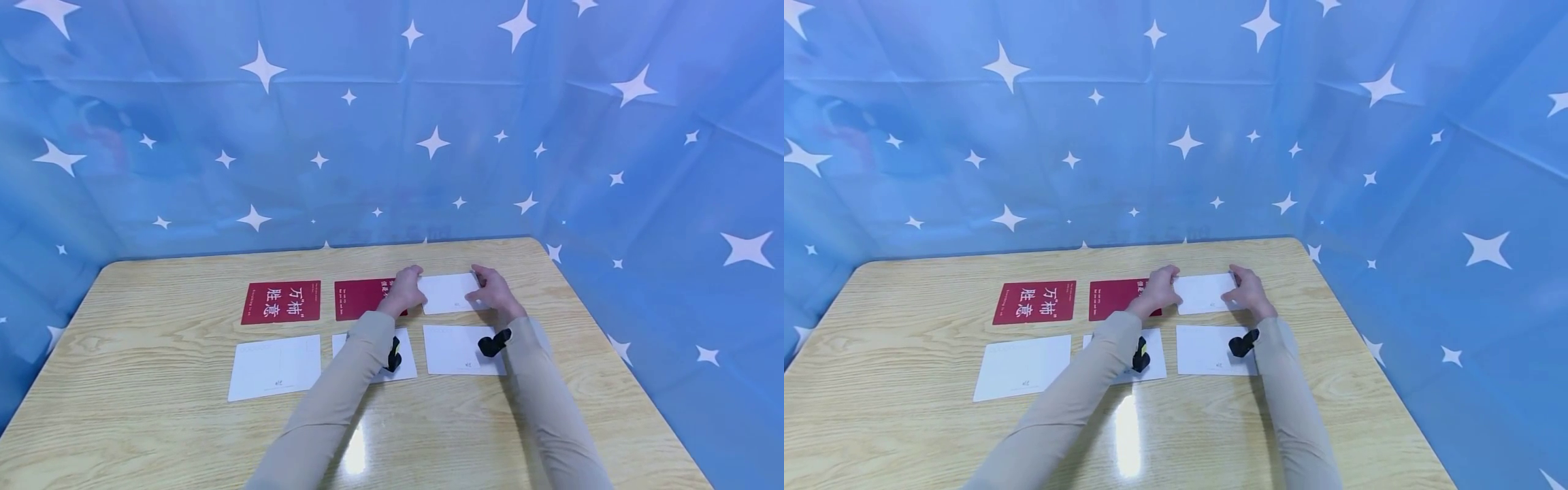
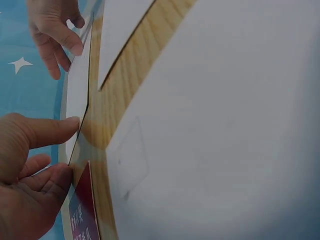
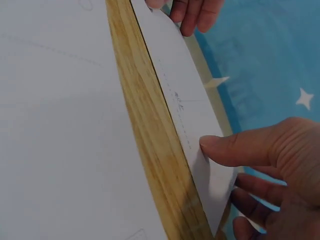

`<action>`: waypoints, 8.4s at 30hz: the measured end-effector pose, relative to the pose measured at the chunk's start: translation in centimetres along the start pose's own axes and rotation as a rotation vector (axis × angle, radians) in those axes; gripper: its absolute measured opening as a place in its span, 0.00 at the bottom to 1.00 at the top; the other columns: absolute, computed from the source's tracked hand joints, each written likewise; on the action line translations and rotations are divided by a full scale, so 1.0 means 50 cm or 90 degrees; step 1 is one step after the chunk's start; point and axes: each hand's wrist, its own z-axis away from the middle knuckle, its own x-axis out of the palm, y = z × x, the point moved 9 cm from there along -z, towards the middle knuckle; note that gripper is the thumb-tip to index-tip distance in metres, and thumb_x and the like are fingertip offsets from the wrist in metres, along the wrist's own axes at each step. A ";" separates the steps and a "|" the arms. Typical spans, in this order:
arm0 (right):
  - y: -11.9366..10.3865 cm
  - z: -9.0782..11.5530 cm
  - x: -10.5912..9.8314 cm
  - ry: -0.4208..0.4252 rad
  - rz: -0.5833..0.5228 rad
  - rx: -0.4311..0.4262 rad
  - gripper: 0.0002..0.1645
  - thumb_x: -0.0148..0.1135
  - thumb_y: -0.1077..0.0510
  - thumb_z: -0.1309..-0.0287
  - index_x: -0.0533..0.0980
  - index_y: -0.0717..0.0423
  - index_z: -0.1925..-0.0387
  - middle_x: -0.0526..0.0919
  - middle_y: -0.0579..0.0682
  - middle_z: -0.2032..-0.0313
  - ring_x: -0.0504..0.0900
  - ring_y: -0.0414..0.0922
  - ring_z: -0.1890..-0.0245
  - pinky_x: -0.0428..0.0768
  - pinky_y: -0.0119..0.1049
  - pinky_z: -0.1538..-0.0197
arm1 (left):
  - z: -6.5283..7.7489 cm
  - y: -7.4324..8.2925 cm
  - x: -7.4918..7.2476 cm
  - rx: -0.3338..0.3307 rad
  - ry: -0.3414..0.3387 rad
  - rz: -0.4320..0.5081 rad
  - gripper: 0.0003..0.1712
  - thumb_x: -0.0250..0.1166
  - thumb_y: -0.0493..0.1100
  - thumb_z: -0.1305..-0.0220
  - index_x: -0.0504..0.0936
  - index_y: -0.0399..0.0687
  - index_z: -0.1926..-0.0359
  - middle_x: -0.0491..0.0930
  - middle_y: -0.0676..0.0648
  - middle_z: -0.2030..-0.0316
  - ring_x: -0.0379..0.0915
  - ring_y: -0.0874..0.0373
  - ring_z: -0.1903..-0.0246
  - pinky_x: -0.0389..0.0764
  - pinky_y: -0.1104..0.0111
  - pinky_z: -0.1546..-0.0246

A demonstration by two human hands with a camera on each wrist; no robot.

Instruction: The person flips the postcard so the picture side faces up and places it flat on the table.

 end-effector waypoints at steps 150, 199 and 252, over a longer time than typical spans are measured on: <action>0.079 0.037 -0.044 0.000 -0.116 -0.014 0.24 0.63 0.59 0.42 0.74 0.63 0.45 0.75 0.63 0.47 0.72 0.41 0.68 0.72 0.30 0.72 | 0.018 -0.033 0.002 -0.068 0.035 0.210 0.16 0.67 0.32 0.45 0.82 0.37 0.53 0.77 0.42 0.53 0.72 0.52 0.53 0.78 0.66 0.55; 0.052 0.041 -0.042 0.021 -0.043 -0.012 0.20 0.63 0.64 0.44 0.76 0.65 0.48 0.79 0.61 0.56 0.72 0.47 0.66 0.71 0.31 0.72 | 0.034 -0.032 -0.016 -0.092 0.059 0.157 0.13 0.71 0.35 0.50 0.84 0.36 0.61 0.80 0.43 0.59 0.75 0.52 0.59 0.79 0.66 0.62; -0.289 0.070 0.188 -0.092 -0.147 -0.213 0.18 0.65 0.62 0.44 0.78 0.64 0.51 0.81 0.56 0.61 0.77 0.48 0.63 0.78 0.38 0.62 | 0.221 -0.203 -0.295 -0.078 0.123 0.267 0.21 0.64 0.36 0.41 0.77 0.36 0.46 0.79 0.43 0.58 0.75 0.53 0.57 0.76 0.62 0.51</action>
